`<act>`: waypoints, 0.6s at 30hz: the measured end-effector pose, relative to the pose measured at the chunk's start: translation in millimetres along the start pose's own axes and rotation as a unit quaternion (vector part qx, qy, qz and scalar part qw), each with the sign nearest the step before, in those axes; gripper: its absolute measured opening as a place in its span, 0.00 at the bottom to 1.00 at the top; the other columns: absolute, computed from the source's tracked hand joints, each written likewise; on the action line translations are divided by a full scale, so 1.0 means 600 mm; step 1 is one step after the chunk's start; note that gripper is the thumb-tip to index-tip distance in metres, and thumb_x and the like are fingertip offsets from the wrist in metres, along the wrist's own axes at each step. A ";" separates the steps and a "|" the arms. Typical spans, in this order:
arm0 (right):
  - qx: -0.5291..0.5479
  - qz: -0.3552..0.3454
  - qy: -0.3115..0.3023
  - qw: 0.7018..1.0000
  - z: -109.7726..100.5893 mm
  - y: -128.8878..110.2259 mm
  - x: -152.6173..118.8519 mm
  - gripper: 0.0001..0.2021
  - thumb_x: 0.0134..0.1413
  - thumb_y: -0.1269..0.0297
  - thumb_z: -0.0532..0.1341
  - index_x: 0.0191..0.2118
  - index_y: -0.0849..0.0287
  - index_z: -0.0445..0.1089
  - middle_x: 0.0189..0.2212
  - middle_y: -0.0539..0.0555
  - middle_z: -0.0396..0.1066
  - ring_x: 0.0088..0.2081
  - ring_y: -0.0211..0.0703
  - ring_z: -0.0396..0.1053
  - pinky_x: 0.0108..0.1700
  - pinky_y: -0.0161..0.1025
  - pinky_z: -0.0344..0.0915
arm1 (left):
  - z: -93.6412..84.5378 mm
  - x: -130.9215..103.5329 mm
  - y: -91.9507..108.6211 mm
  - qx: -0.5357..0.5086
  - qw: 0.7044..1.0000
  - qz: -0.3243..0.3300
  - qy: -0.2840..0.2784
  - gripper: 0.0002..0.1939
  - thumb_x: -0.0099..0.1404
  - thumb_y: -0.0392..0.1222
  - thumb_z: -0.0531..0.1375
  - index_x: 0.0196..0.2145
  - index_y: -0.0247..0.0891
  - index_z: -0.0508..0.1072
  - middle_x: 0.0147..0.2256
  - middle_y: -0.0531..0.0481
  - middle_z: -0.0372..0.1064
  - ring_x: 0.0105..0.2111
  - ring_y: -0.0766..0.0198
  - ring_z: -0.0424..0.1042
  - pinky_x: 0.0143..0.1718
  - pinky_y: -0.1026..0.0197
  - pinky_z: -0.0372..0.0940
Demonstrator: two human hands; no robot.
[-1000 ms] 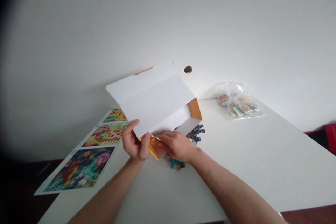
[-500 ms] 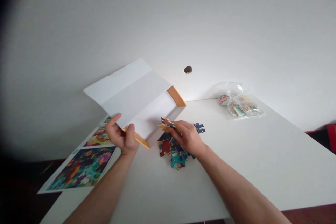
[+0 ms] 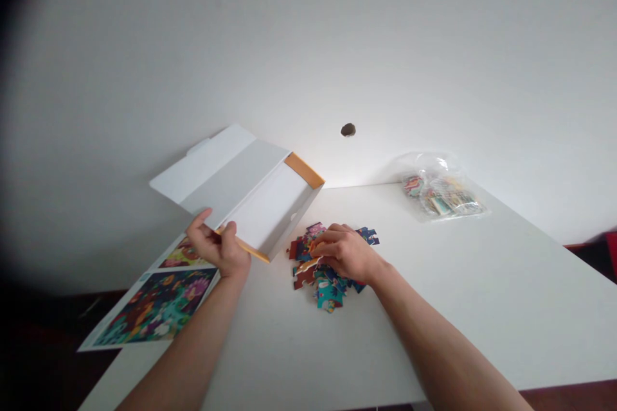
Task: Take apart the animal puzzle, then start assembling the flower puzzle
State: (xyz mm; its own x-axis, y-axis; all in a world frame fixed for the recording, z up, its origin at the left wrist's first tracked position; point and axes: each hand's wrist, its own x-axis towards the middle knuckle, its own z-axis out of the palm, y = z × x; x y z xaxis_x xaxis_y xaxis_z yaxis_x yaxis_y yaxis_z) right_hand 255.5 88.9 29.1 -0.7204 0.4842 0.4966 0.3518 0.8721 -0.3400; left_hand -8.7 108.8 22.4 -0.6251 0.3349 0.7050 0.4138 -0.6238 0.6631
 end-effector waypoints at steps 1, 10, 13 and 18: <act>0.005 0.013 0.018 1.000 0.001 -0.001 0.000 0.10 0.64 0.64 0.56 0.45 0.54 0.75 0.41 0.58 0.75 0.42 0.47 0.69 0.46 0.46 0.65 | 0.000 -0.001 0.000 -0.003 1.000 0.000 -0.004 0.23 0.53 0.41 0.60 0.47 0.36 0.65 0.29 0.56 0.51 0.28 0.67 0.57 0.30 0.62 0.54; 0.089 0.254 0.190 0.944 0.021 0.001 -0.003 0.11 0.62 0.58 0.58 0.35 0.58 0.73 0.32 0.53 0.74 0.34 0.44 0.70 0.38 0.40 0.64 | 0.000 -0.003 -0.002 -0.030 0.999 -0.007 -0.009 0.23 0.53 0.39 0.61 0.47 0.36 0.65 0.31 0.55 0.56 0.30 0.66 0.61 0.33 0.61 0.57; 0.077 0.270 0.162 0.946 0.024 0.004 -0.003 0.11 0.61 0.58 0.58 0.31 0.58 0.73 0.29 0.53 0.72 0.33 0.43 0.69 0.38 0.40 0.63 | 0.003 -0.002 0.003 -0.028 1.000 -0.004 -0.008 0.22 0.53 0.40 0.61 0.47 0.36 0.65 0.31 0.55 0.56 0.29 0.66 0.61 0.31 0.62 0.57; 0.017 0.238 0.104 0.966 0.031 0.013 -0.002 0.13 0.62 0.59 0.58 0.29 0.58 0.73 0.31 0.54 0.71 0.38 0.45 0.66 0.43 0.43 0.62 | 0.005 0.001 0.008 -0.019 1.000 -0.002 0.002 0.22 0.53 0.40 0.60 0.46 0.36 0.65 0.29 0.56 0.54 0.27 0.68 0.59 0.29 0.63 0.55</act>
State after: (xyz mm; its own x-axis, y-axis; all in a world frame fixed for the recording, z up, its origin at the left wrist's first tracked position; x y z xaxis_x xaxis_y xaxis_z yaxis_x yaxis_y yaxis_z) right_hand 248.0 93.8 10.6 -0.3455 0.8358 0.4267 0.5901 0.5470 -0.5938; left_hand -5.2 108.1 26.3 -0.6290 0.3357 0.7012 0.3852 -0.6488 0.6562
